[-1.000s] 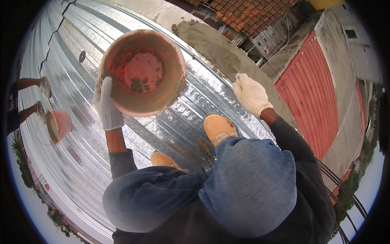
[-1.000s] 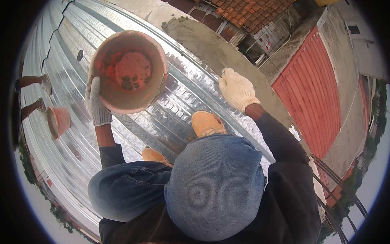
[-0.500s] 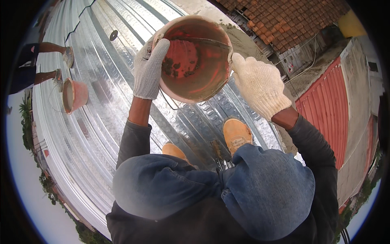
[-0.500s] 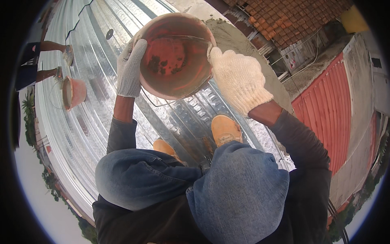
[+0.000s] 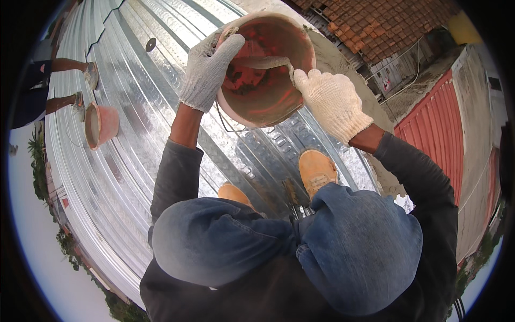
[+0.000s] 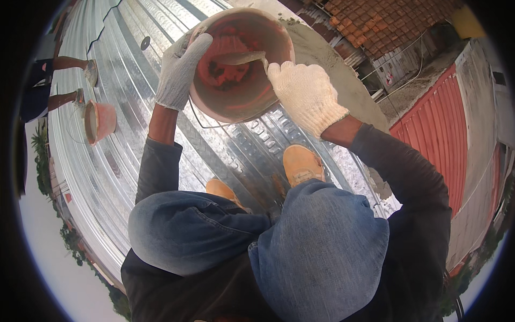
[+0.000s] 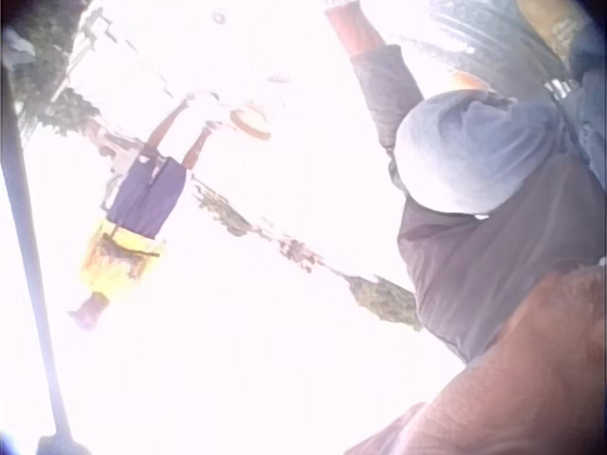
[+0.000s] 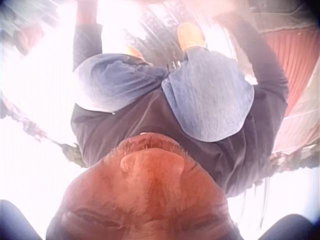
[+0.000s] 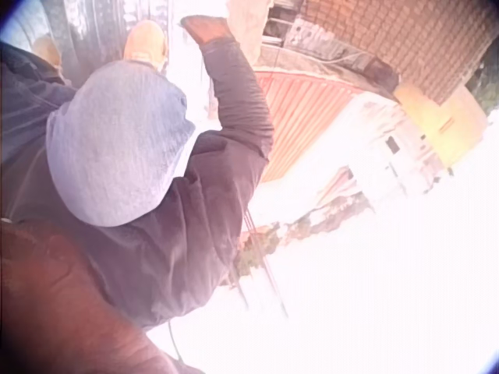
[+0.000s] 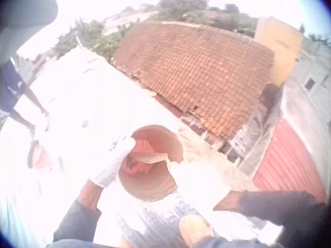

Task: The person scoops cement from a bucket using a trowel and applies it to a corrugated metal roof. They repeatedly smooth the cement along the roof's ridges, working their way across the surface.

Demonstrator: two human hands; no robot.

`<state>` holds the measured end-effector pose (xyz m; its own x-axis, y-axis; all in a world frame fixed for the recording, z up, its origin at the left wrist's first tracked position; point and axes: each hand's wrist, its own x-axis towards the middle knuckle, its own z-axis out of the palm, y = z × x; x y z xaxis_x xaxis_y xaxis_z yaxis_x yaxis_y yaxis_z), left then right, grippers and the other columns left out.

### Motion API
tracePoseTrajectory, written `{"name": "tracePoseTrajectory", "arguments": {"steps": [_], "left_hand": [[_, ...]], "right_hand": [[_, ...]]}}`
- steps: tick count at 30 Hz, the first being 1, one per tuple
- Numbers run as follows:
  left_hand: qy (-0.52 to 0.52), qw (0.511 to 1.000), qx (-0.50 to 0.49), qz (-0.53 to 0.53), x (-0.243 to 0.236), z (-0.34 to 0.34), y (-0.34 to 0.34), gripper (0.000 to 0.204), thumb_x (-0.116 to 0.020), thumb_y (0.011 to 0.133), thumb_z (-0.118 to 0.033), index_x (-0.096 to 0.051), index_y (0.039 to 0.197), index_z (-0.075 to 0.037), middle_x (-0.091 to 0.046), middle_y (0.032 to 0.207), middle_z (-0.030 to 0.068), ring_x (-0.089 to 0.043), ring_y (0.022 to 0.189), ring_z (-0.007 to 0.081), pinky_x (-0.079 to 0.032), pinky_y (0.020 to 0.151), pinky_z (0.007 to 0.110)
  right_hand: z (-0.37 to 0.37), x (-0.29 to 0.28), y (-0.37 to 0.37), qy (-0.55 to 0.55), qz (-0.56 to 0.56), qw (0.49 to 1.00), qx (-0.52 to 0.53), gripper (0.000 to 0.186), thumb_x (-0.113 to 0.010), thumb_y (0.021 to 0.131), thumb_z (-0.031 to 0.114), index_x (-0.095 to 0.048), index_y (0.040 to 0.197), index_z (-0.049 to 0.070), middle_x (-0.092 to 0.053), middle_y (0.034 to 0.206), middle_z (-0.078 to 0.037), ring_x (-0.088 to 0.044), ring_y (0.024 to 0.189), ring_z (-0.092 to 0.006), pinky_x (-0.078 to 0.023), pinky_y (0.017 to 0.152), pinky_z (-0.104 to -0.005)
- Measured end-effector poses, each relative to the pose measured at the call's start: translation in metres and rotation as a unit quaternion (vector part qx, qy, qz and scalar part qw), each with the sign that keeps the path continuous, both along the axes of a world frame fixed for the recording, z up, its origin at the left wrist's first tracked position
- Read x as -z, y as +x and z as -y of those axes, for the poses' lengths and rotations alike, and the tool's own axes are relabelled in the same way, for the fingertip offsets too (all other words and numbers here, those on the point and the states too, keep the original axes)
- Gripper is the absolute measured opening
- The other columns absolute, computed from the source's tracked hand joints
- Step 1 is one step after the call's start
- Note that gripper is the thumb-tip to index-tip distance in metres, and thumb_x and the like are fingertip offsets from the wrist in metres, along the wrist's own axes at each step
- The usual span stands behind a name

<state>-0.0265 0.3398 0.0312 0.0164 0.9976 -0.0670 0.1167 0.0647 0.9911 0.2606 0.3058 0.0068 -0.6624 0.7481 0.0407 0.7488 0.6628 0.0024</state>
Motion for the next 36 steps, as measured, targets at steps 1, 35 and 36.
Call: {"name": "tracePoseTrajectory", "arguments": {"steps": [1, 35, 36], "left_hand": [[0.007, 1.0, 0.003, -0.011, 0.003, -0.003, -0.001, 0.055, -0.083, 0.105, -0.035, -0.076, 0.146, 0.0, -0.08, 0.125, 0.0069, -0.072, 0.113, 0.0129, -0.059, 0.101, 0.031], [0.071, 0.995, -0.033, -0.061, 0.014, 0.041, 0.014, 0.057, -0.086, 0.104, -0.029, -0.073, 0.151, 0.001, -0.08, 0.133, 0.0063, -0.071, 0.118, 0.0131, -0.057, 0.106, 0.032], [0.066, 0.995, -0.031, -0.067, 0.011, 0.043, 0.012, 0.059, -0.086, 0.104, -0.029, -0.072, 0.152, 0.001, -0.08, 0.134, 0.0064, -0.072, 0.118, 0.0133, -0.057, 0.106, 0.032]], "right_hand": [[0.015, -0.001, 0.005, -0.033, 0.033, 0.999, -0.004, 0.036, -0.069, 0.1, 0.013, -0.062, 0.135, 0.006, -0.073, 0.097, -0.014, -0.078, 0.081, -0.0312, -0.061, 0.065, -0.0428], [0.044, 0.019, -0.001, -0.299, -0.134, 0.944, 0.025, 0.028, -0.068, 0.102, 0.024, -0.073, 0.117, 0.002, -0.078, 0.087, -0.02, -0.078, 0.083, -0.0433, -0.063, 0.075, -0.053], [0.045, 0.024, -0.002, -0.327, -0.154, 0.932, 0.03, 0.032, -0.068, 0.104, 0.028, -0.071, 0.124, 0.002, -0.077, 0.092, -0.023, -0.077, 0.088, -0.0455, -0.062, 0.08, -0.0545]]}}
